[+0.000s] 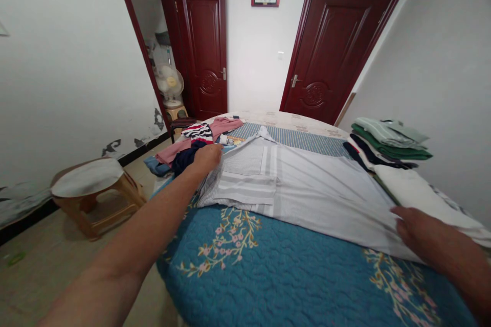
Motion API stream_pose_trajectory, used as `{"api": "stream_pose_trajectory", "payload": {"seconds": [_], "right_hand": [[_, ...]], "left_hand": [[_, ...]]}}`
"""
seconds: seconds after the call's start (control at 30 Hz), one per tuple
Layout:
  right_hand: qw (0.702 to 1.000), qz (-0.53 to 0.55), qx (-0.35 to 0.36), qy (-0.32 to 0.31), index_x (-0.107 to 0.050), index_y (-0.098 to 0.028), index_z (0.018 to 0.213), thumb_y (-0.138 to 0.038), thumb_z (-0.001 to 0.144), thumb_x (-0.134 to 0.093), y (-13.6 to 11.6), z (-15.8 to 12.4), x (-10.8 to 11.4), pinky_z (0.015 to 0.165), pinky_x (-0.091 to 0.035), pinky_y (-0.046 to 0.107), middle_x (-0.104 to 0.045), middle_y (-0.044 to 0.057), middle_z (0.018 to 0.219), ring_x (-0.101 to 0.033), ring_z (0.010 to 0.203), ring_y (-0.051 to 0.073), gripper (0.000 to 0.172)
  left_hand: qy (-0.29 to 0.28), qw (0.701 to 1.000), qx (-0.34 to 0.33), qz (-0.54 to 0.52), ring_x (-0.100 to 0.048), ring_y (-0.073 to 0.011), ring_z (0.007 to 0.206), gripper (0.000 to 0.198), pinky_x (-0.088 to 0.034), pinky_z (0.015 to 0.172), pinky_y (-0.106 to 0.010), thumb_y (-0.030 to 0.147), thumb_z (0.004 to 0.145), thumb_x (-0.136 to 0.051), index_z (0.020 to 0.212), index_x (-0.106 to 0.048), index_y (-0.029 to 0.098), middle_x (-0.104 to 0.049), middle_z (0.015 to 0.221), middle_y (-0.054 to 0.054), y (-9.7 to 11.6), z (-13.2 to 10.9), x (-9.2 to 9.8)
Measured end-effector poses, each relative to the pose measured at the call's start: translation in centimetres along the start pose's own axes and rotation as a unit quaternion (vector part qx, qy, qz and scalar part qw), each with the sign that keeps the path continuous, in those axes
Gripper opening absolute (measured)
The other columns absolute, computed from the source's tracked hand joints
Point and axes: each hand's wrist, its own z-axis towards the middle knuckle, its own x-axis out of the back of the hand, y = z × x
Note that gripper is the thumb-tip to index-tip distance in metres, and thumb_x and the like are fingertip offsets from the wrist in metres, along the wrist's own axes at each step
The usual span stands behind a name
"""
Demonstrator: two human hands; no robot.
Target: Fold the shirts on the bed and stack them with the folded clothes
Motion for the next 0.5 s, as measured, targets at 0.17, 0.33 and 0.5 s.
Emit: {"api": "stream_pose_trajectory", "payload": {"seconds": [0.17,0.33,0.5], "right_hand": [[0.993,0.069,0.094,-0.030,-0.077,-0.023,0.112,-0.037,0.098,-0.047,-9.7,6.1,-2.0,0.090,-0.062,0.045,-0.081,0.012,0.111,-0.079,0.096,0.030,0.036],[0.979,0.133,0.143,0.050,-0.075,-0.019,0.113,-0.030,0.099,-0.048,-14.9,7.8,-7.0,0.103,-0.059,0.047,-0.078,0.014,0.115,-0.073,0.109,0.030,0.032],[0.972,0.174,0.153,0.048,-0.074,-0.019,0.116,-0.029,0.100,-0.053,-14.7,6.7,-10.1,0.110,-0.056,0.051,-0.077,0.014,0.120,-0.070,0.117,0.030,0.029]], "left_hand": [[-0.048,0.999,0.017,-0.021,-0.076,-0.0251,0.109,0.030,-0.055,0.093,-0.029,0.032,0.091,-0.066,0.113,-0.081,0.019,-0.081,0.116,-0.015,-1.2,5.6,-2.5],[-0.053,0.997,0.030,-0.042,-0.077,-0.0232,0.100,0.025,-0.054,0.087,-0.026,0.027,0.093,-0.060,0.099,-0.082,0.016,-0.083,0.106,-0.015,-2.5,6.7,-5.4],[-0.035,0.997,0.051,-0.047,-0.075,-0.0250,0.109,0.031,-0.053,0.092,-0.028,0.029,0.099,-0.052,0.109,-0.079,0.017,-0.081,0.116,-0.015,-3.7,6.8,-6.9]]}}
